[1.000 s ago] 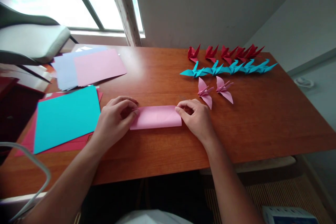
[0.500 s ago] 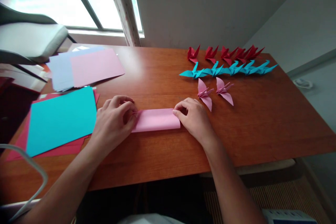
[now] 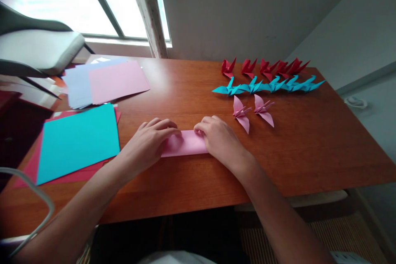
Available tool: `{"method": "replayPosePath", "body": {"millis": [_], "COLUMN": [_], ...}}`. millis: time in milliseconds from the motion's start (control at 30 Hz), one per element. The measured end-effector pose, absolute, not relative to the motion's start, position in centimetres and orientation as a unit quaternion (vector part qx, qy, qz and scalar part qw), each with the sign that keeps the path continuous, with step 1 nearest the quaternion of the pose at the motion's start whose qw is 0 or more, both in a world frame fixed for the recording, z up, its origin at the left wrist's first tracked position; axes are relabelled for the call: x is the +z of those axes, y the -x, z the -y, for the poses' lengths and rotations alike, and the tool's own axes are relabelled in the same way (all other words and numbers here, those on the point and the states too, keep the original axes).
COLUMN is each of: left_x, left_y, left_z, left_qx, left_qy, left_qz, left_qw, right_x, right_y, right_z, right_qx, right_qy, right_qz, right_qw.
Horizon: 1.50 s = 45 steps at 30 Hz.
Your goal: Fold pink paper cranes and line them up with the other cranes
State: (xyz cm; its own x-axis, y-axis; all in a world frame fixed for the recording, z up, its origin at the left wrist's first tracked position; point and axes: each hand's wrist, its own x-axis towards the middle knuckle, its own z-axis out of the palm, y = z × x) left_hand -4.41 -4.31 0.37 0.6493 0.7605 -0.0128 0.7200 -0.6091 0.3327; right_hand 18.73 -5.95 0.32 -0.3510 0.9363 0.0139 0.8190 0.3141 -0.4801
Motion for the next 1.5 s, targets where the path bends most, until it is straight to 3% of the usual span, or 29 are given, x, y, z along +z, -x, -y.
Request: {"method": "replayPosePath", "body": {"millis": [233,433,1500], "left_x": [1.2,1.0,-0.2], "left_y": [2.8,1.6,1.1], "left_z": [5.4,7.4,9.7], "left_qx": [0.037,0.048,0.097], "left_qy": [-0.889,-0.874,-0.865], "left_qz": [-0.444,-0.482,-0.491], "left_qw": [0.105,0.049,0.004], "right_x": [0.7,0.8,-1.2], "right_y": [-15.9,-13.5,-13.0], "right_z": [6.6,8.6,12.7], "right_qx": [0.084,0.023,-0.015], "right_qy": [0.63,0.675,0.688], "right_qz": [0.77,0.736,0.719], "right_qw": [0.063,0.04,0.103]}}
